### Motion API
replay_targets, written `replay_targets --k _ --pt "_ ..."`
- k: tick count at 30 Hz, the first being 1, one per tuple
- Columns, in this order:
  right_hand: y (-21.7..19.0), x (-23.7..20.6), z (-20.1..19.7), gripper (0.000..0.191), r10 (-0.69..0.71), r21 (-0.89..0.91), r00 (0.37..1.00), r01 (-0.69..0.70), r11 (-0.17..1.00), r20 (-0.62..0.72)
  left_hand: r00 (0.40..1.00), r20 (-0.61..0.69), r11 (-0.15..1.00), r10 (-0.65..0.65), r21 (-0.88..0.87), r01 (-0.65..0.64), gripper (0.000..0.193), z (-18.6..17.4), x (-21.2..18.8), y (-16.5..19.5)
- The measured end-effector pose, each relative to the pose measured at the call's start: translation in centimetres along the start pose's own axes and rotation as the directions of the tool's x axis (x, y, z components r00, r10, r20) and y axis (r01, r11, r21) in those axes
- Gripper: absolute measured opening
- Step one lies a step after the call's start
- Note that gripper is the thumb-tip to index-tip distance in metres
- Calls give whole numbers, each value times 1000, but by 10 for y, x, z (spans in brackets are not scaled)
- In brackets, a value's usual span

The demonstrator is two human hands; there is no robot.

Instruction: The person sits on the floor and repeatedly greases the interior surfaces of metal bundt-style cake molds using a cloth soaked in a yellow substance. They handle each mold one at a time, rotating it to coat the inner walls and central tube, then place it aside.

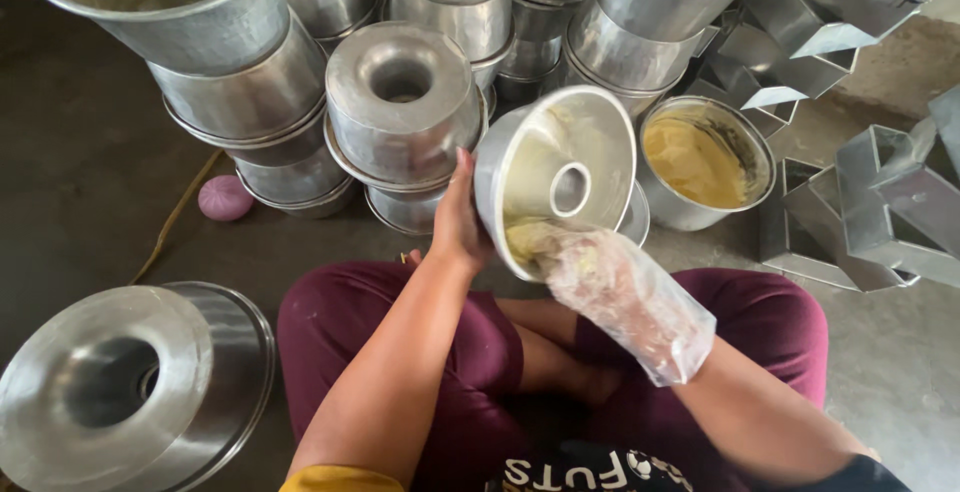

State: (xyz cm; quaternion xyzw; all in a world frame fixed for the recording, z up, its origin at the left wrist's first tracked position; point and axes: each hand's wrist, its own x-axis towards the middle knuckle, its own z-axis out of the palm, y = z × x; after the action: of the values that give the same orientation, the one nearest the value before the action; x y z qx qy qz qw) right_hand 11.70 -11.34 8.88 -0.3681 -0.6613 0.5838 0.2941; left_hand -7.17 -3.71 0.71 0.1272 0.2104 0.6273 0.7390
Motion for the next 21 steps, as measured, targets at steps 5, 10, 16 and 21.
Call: replay_targets --k 5,10,16,21 --pt "-25 10 -20 31 -32 541 991 100 835 -133 905 400 932 148 249 -263 74 19 -23 -16" --pt "-56 20 -10 29 238 749 897 139 648 -372 609 714 213 345 572 -792 87 19 -42 -22" --pt "-25 28 13 29 159 555 941 37 831 -300 868 340 536 363 685 -493 67 -19 -7 -39" --pt "1 18 0 30 65 38 991 -61 997 -113 977 49 949 208 232 -214 68 -27 11 -33"
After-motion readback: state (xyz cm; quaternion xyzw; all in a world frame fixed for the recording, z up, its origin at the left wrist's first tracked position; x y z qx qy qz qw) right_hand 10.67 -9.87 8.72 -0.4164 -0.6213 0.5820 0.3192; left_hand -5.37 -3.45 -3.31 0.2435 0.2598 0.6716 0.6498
